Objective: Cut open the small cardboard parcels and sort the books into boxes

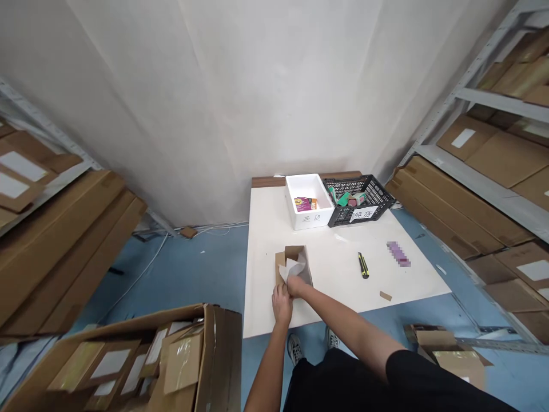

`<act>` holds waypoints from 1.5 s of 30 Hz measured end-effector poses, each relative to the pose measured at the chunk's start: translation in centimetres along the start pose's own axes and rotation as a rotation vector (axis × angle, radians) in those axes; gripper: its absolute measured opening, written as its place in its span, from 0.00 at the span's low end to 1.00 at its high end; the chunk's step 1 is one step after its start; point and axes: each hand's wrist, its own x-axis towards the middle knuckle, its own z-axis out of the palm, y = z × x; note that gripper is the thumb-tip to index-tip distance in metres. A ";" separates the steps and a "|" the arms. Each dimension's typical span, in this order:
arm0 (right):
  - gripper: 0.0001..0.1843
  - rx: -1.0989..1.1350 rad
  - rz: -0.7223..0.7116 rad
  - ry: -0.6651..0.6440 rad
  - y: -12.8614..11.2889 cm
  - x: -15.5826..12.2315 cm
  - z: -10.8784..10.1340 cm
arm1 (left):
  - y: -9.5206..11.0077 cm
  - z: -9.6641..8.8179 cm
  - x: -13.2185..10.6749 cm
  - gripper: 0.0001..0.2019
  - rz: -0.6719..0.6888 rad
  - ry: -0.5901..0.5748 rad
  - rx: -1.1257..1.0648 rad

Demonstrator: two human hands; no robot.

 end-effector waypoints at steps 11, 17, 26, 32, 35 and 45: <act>0.31 -0.753 -0.209 0.481 6.7 -13.9 -14.4 | 11.0 2.7 2.6 0.11 0.622 0.221 -0.084; 0.31 -0.886 0.055 0.611 9.3 -20.5 -23.4 | 24.6 4.2 4.0 0.07 0.894 0.068 -0.073; 0.10 -0.912 0.469 0.974 18.9 -37.2 -37.6 | 46.3 17.1 -2.1 0.06 1.214 -0.338 -0.046; 0.11 -0.927 0.690 1.165 22.2 -48.6 -43.5 | 58.5 24.6 -9.3 0.07 1.381 -0.541 -0.050; 0.13 -0.933 0.830 1.246 23.1 -53.9 -46.3 | 64.1 27.8 -13.6 0.09 1.445 -0.617 -0.062; 0.22 -0.843 0.916 1.299 25.4 -58.2 -48.4 | 66.8 30.8 -16.4 0.25 1.425 -0.710 -0.064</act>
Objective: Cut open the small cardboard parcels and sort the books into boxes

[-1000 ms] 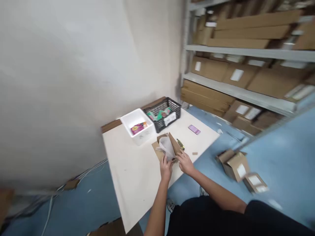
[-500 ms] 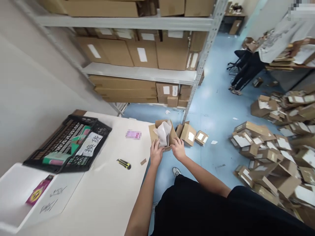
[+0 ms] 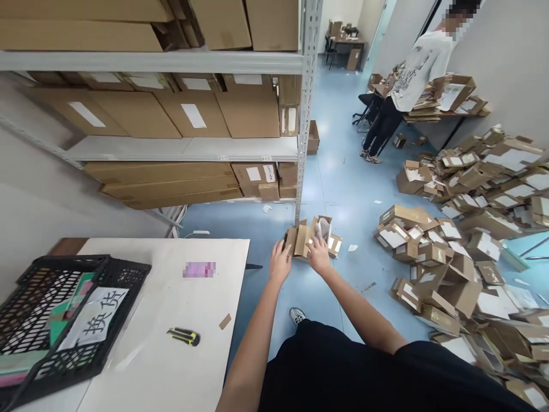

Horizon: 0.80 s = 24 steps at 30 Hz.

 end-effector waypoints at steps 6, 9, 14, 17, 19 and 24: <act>0.21 0.178 -0.215 -0.145 -8.1 0.8 2.3 | -6.0 -4.2 -6.1 0.24 -0.199 0.114 0.001; 0.23 0.238 -0.373 -0.192 -13.7 1.6 2.6 | -7.7 -7.1 -10.5 0.24 -0.315 0.216 0.011; 0.25 0.330 -0.641 -0.249 -25.4 -0.1 2.6 | -9.0 -12.1 -21.4 0.24 -0.548 0.419 0.055; 0.26 0.387 -0.821 -0.285 -33.2 -4.2 2.2 | -9.7 -15.0 -30.1 0.24 -0.687 0.566 0.088; 0.26 0.432 -0.946 -0.309 -38.1 -8.2 1.8 | -9.8 -16.6 -36.4 0.24 -0.790 0.673 0.118; 0.27 0.526 -1.245 -0.393 -48.2 -20.1 0.7 | -7.6 -18.9 -52.2 0.24 -1.044 0.876 0.194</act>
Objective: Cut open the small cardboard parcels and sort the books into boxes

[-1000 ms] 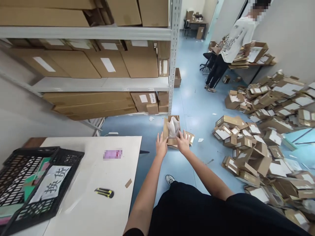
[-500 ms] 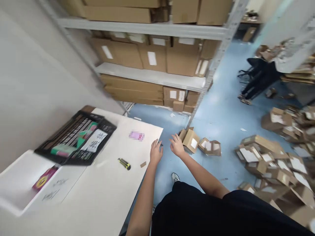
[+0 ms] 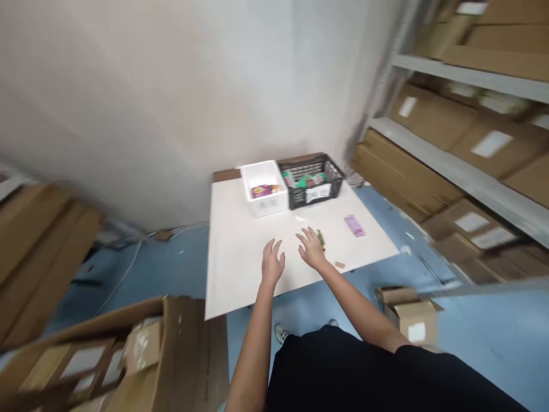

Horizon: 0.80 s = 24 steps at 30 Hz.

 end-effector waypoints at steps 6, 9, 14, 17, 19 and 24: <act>0.27 0.129 -0.367 -0.171 -15.7 3.9 9.5 | -10.7 -12.1 -8.1 0.25 -0.292 0.173 0.117; 0.29 0.176 -0.571 -0.288 -24.3 4.0 14.0 | -15.0 -17.2 -14.2 0.26 -0.488 0.304 0.160; 0.32 0.259 -0.901 -0.480 -38.0 1.0 20.4 | -19.3 -23.2 -26.5 0.27 -0.792 0.518 0.218; 0.35 0.319 -1.045 -0.580 -44.3 -1.6 24.0 | -20.3 -24.9 -33.2 0.27 -0.982 0.619 0.268; 0.36 0.339 -1.100 -0.638 -47.3 -2.9 26.5 | -20.9 -25.5 -36.4 0.29 -1.091 0.663 0.285; 0.44 0.159 -1.124 -0.851 -51.0 -3.5 33.8 | -25.0 -25.1 -38.2 0.35 -1.227 0.610 0.231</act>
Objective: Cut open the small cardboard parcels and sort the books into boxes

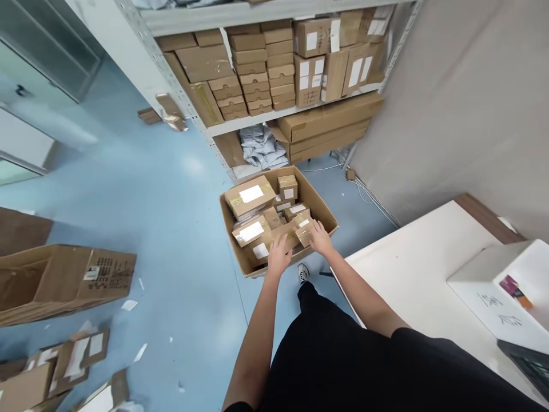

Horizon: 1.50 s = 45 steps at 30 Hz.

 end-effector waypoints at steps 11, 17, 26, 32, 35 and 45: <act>0.63 -0.058 0.115 -0.359 7.9 7.8 5.5 | 1.0 14.2 10.4 0.56 -0.277 -0.469 -0.026; 0.62 -0.052 0.142 -0.436 7.7 11.0 4.8 | 0.6 13.8 13.8 0.59 -0.304 -0.397 -0.057; 0.58 -0.116 0.097 -0.156 3.4 9.8 -2.5 | 2.8 4.5 15.0 0.53 0.021 -0.233 0.038; 0.58 -0.133 0.257 0.060 1.0 4.0 -7.8 | 6.8 0.1 13.9 0.47 0.297 -0.192 0.022; 0.57 -0.145 0.396 0.105 1.0 -0.9 -9.5 | 9.9 0.2 12.3 0.46 0.405 -0.269 0.045; 0.62 -0.019 0.829 0.185 6.3 -23.5 -10.0 | 22.2 9.7 1.7 0.55 0.717 -0.702 -0.023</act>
